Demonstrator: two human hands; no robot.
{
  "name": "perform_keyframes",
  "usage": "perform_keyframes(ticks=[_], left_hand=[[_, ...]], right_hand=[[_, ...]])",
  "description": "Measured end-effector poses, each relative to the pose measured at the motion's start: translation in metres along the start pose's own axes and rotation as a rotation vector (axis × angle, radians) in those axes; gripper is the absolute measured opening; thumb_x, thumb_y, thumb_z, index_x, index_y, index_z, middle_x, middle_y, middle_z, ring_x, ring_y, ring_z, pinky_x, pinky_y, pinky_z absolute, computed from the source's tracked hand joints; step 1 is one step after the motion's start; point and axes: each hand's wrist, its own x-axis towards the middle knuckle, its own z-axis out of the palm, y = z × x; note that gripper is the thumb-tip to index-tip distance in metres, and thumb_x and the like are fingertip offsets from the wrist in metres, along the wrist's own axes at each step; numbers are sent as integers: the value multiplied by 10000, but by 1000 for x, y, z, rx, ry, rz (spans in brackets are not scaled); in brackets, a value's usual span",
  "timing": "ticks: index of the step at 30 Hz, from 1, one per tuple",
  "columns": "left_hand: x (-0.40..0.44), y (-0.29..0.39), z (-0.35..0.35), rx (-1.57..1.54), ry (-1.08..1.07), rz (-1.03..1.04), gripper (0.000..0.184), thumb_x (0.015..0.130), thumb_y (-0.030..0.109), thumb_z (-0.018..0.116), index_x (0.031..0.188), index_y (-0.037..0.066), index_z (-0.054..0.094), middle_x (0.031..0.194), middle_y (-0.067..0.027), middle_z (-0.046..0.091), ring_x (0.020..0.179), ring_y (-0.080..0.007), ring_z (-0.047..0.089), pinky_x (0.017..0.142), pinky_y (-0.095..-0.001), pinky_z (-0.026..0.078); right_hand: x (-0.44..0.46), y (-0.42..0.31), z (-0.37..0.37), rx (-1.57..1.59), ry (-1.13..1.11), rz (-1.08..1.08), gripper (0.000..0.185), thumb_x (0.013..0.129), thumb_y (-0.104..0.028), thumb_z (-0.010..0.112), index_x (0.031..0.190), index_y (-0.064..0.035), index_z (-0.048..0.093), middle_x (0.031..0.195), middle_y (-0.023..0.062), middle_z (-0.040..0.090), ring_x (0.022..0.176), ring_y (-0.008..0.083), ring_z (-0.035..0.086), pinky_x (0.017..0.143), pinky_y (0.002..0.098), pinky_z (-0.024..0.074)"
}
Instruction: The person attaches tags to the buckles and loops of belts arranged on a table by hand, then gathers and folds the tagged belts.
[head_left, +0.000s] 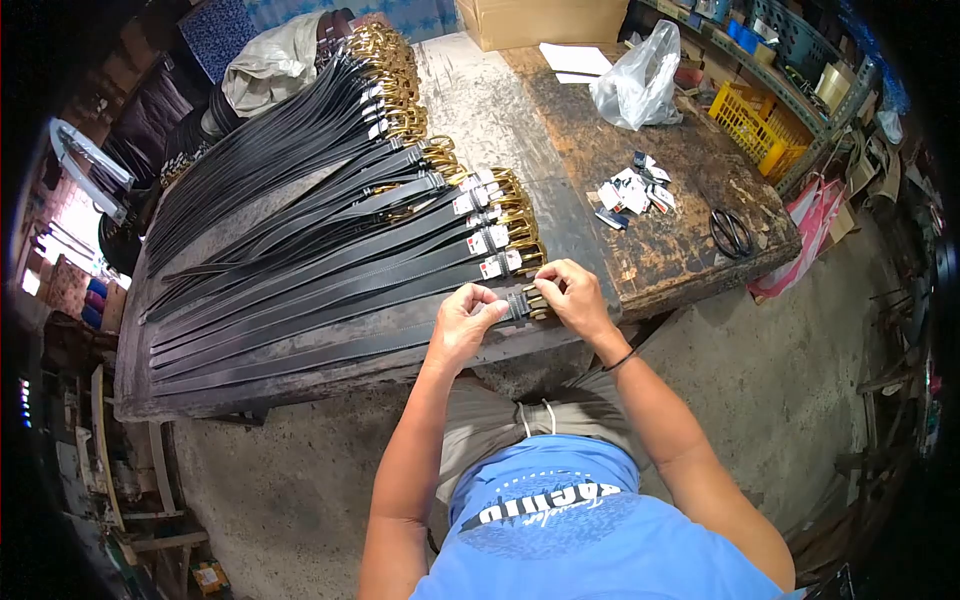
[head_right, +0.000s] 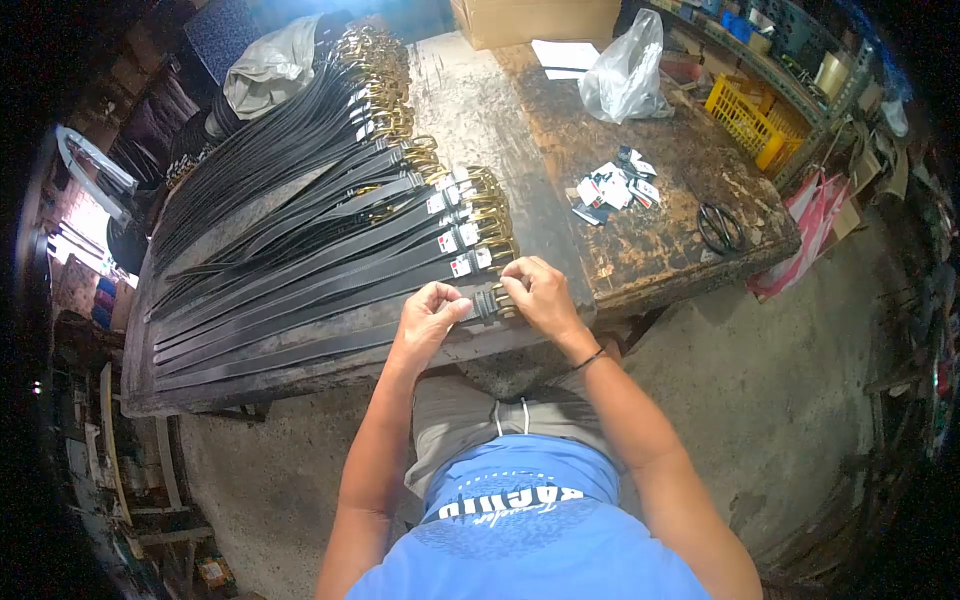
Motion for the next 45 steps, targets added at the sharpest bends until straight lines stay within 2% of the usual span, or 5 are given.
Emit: perform_keyframes(ticks=[6,14,19,31,45], left_hand=[[-9,-2,8,-177,16,77,254,870,80,654,1109,10,606,865,18,601,728,-43,525,631,-195,422],[0,-25,4,-101,32,144,171,913,49,582,1073,0,619,956,-34,650,880,-76,594,784,-232,485],[5,-20,11,-72,15,150,121,886,114,645,939,5,655,821,-34,648,736,-80,573,665,-261,487],[5,-14,14,119,-12,184,145,888,140,628,947,10,649,766,-13,638,725,-66,566,654,-254,482],[3,-15,15,351,45,391,123,827,123,680,896,40,622,804,-133,659,772,-305,651,675,-393,493]], right_hand=[[-3,-23,5,52,-3,37,114,829,-127,670,895,-34,659,829,84,673,692,171,632,633,298,495],[-11,-3,28,320,-103,87,118,839,-43,665,953,-14,676,890,56,671,782,125,631,697,264,506],[-8,-5,19,227,-161,-117,183,823,32,596,961,-24,701,899,77,663,811,156,638,701,267,500],[-10,-1,17,361,-229,63,126,831,39,576,941,5,626,873,-1,622,797,67,569,715,223,475],[-3,5,13,393,-329,174,117,815,52,586,907,-19,596,783,-20,592,711,48,543,636,208,444]])
